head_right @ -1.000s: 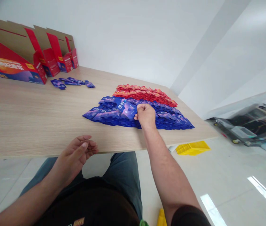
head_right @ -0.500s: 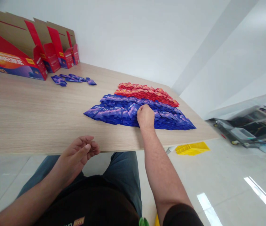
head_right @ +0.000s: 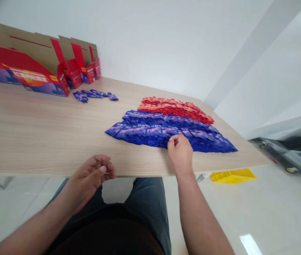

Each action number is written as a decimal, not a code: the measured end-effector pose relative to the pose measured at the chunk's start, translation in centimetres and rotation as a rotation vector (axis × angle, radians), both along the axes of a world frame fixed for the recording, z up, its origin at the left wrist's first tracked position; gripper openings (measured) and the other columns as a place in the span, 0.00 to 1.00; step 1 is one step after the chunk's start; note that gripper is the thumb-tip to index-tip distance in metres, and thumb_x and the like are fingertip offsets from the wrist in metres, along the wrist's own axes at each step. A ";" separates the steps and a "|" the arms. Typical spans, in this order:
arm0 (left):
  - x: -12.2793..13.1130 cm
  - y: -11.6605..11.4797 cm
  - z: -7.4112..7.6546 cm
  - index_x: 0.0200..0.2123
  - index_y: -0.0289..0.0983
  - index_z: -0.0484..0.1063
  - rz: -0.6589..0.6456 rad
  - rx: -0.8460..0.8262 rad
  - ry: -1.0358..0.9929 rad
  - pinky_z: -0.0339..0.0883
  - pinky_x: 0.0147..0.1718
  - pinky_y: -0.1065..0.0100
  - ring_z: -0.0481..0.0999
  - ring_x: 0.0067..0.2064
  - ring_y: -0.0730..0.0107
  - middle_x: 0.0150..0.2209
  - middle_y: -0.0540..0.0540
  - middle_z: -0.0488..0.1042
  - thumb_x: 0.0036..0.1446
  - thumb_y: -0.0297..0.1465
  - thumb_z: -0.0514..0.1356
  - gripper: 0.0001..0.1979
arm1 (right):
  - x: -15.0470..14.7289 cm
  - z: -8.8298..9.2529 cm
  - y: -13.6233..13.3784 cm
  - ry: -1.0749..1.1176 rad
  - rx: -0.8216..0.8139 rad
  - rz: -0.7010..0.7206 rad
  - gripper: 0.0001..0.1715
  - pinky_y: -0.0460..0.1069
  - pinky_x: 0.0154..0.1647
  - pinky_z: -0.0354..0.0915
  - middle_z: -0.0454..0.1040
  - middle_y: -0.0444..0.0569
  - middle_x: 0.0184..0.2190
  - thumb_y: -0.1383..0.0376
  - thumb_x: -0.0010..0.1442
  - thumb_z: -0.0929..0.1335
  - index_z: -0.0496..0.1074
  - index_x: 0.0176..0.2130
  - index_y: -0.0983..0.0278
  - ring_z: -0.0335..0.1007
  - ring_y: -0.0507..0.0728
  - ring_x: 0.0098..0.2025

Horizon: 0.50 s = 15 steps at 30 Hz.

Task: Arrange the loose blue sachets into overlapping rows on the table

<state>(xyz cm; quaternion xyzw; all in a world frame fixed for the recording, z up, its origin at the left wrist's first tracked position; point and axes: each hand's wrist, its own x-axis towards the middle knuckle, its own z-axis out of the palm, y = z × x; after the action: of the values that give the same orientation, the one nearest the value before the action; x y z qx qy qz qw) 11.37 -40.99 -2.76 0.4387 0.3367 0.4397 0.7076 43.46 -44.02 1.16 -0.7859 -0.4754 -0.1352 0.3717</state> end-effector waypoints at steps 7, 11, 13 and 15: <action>-5.3 10.3 3.4 0.43 0.41 0.80 0.039 0.476 0.543 0.76 0.41 0.57 0.79 0.38 0.57 0.37 0.43 0.82 0.50 0.45 0.73 0.19 | 2.3 -3.8 -3.2 0.043 -0.107 -0.076 0.20 0.60 0.42 0.70 0.77 0.56 0.30 0.48 0.58 0.62 0.76 0.34 0.57 0.74 0.68 0.35; -7.7 19.8 4.1 0.46 0.41 0.79 0.147 0.693 0.885 0.76 0.49 0.55 0.82 0.47 0.52 0.48 0.39 0.83 0.53 0.44 0.68 0.19 | 3.9 -5.4 -3.3 0.119 -0.219 -0.167 0.21 0.63 0.40 0.72 0.79 0.57 0.30 0.45 0.56 0.63 0.76 0.32 0.55 0.77 0.71 0.35; -8.3 24.5 4.3 0.51 0.40 0.78 0.186 0.813 1.091 0.76 0.54 0.52 0.81 0.52 0.49 0.54 0.37 0.82 0.58 0.42 0.63 0.20 | 4.7 -6.1 -3.2 0.170 -0.253 -0.211 0.22 0.63 0.37 0.72 0.79 0.56 0.28 0.44 0.55 0.63 0.76 0.30 0.54 0.79 0.72 0.34; -8.3 28.8 4.6 0.56 0.37 0.76 0.202 0.932 1.274 0.72 0.62 0.49 0.79 0.59 0.46 0.58 0.34 0.80 0.61 0.40 0.60 0.23 | 5.7 -6.7 -3.2 0.208 -0.270 -0.234 0.21 0.64 0.33 0.73 0.79 0.55 0.26 0.42 0.53 0.64 0.76 0.29 0.52 0.80 0.74 0.32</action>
<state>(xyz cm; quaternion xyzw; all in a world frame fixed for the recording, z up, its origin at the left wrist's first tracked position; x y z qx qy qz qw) 3.05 -12.21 1.83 0.8240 0.4961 0.2619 0.0795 49.14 -47.21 -5.58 -0.8882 -0.3537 -0.0307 0.2915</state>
